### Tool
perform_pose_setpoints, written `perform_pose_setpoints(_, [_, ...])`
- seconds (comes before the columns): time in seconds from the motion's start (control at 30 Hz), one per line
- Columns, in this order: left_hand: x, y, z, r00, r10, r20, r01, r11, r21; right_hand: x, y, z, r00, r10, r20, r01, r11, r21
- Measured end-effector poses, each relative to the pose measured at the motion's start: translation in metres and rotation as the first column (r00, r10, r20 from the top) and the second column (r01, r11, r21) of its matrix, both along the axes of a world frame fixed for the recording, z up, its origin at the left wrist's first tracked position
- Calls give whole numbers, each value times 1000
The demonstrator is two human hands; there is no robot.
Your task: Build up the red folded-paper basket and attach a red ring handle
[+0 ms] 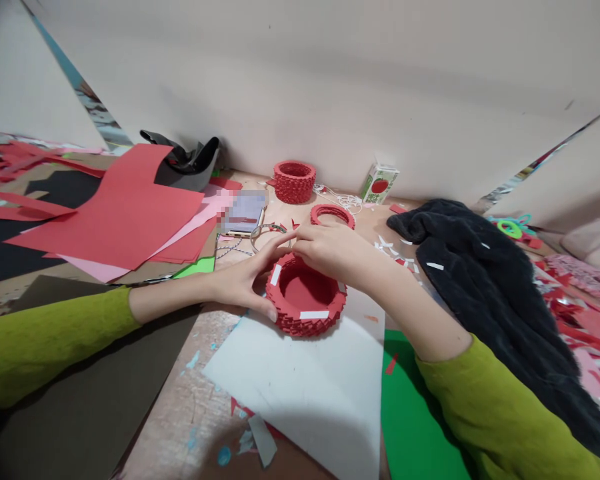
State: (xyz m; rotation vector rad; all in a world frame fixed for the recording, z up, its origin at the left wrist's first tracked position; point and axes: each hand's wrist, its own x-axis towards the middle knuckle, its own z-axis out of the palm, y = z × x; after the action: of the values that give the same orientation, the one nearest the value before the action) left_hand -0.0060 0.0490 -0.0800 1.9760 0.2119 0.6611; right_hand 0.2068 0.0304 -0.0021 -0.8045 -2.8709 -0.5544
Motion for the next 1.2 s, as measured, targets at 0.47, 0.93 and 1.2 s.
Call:
perform_pose_setpoints(0.47, [-1,0,1,1000,6,-14,-6,1000,15,0,-7,2,958,-164,-233,86,946,-314])
perform_pose_setpoints(0.93, [0,-1,2,1000,0,2,0,1000,-7,-6,-10,4,915,-247,-320,102,907,-410])
perform_pose_setpoints(1.2, [0,-2,3,1000,9,0,-9,1000,4,-6,-12,8,920,-278,-277,178,924,-339])
